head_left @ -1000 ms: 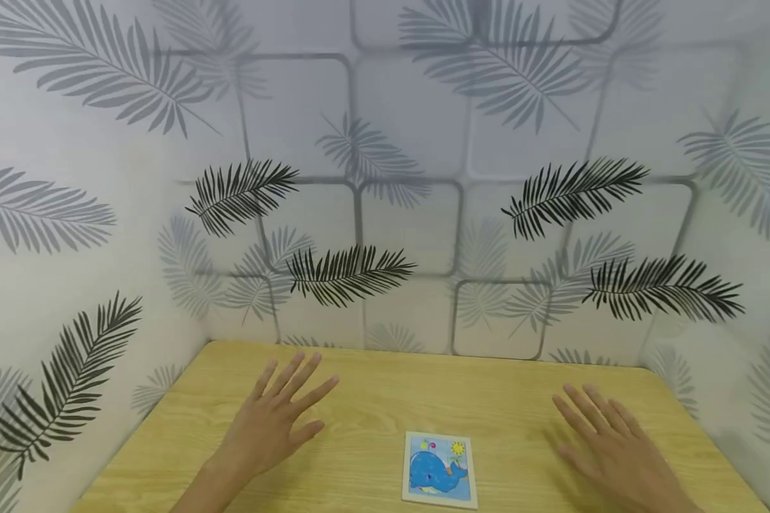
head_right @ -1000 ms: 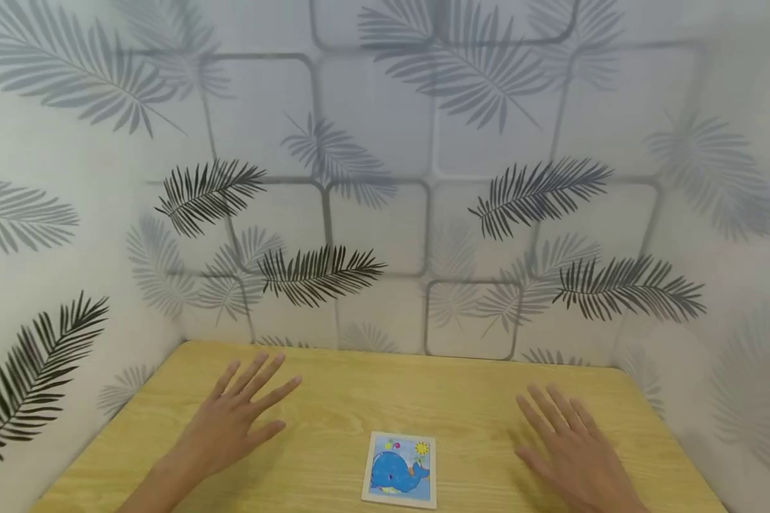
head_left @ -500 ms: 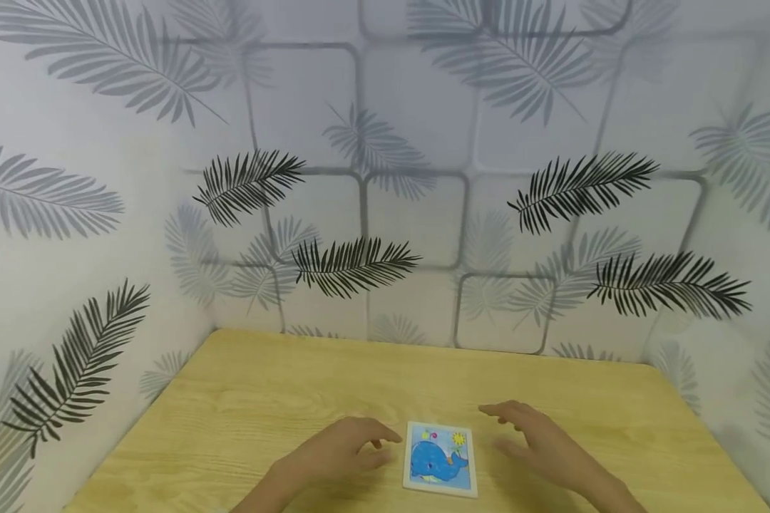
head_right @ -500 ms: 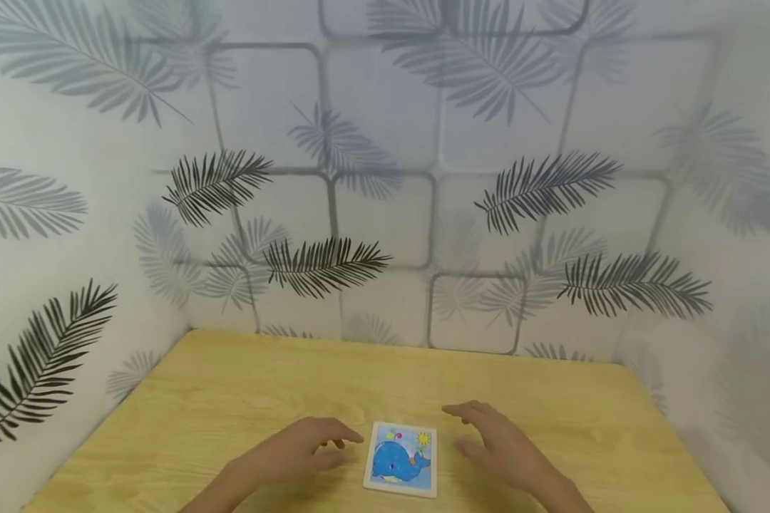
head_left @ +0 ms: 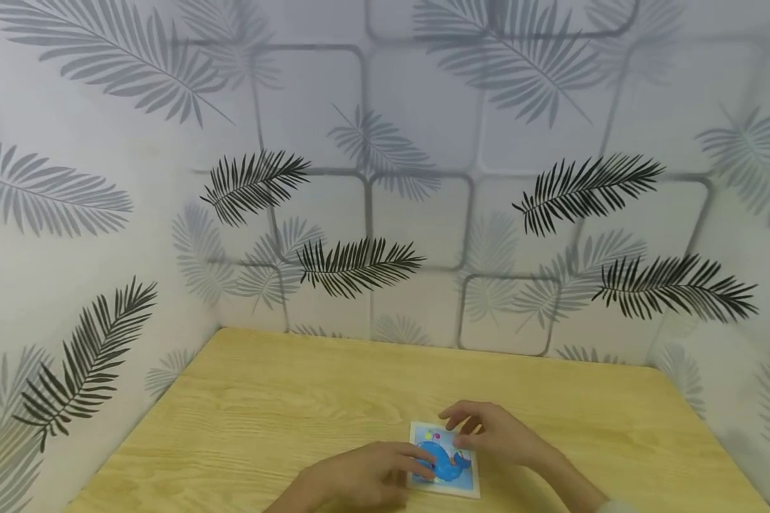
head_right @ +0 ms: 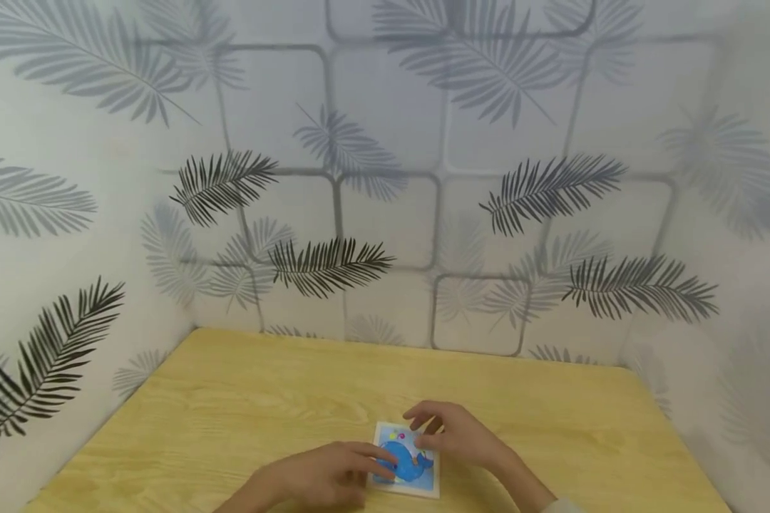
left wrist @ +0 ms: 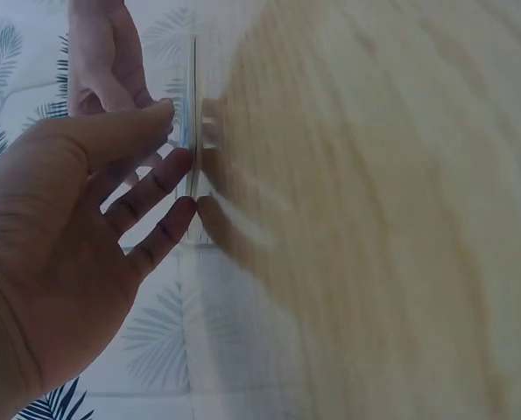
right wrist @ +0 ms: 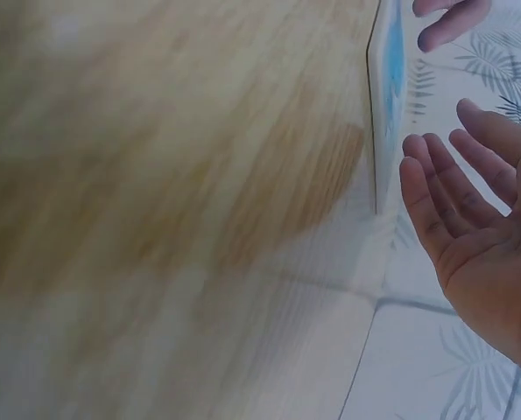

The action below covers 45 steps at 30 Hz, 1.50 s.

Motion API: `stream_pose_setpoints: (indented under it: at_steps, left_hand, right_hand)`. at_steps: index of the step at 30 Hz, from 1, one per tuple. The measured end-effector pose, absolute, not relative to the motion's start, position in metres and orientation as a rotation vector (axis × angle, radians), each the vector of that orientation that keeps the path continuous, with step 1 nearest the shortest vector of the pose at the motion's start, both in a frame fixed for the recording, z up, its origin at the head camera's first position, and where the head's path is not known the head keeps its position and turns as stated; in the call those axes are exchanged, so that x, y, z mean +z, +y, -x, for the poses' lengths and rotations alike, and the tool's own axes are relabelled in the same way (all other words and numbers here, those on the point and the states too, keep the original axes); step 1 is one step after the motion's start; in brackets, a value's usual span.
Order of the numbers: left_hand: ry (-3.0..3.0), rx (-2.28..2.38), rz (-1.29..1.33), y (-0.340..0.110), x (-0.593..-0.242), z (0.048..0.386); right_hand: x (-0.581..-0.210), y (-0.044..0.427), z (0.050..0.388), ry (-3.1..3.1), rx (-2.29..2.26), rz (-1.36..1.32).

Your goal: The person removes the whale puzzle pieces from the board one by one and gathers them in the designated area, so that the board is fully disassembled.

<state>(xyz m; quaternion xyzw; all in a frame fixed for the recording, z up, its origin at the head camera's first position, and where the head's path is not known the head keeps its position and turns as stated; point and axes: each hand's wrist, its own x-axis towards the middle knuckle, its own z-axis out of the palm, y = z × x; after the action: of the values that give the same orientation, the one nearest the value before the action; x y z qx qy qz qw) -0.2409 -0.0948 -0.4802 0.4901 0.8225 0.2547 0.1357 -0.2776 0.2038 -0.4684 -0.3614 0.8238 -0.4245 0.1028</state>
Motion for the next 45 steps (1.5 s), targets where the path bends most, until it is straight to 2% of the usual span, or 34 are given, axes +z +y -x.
stream_pose_setpoints:
  at_steps: [10, 21, 38, 45]
  left_hand:
    - [2.460, 0.545, -1.507, -0.091, -0.475, 0.243]
    - [2.462, 0.565, -1.397, -0.090, -0.471, 0.244]
    - [2.451, 0.601, -1.381, -0.093, -0.474, 0.244]
    - [2.451, 0.603, -1.425, -0.091, -0.476, 0.246]
  right_hand:
    - [-0.472, 0.177, 0.296, 2.427, -1.050, 1.179]
    - [-0.473, 0.167, 0.317, 2.396, -0.895, 1.221]
    - [-0.479, 0.167, 0.320, 2.473, -0.702, 1.316]
    - [-0.481, 0.170, 0.317, 2.499, -0.649, 1.468]
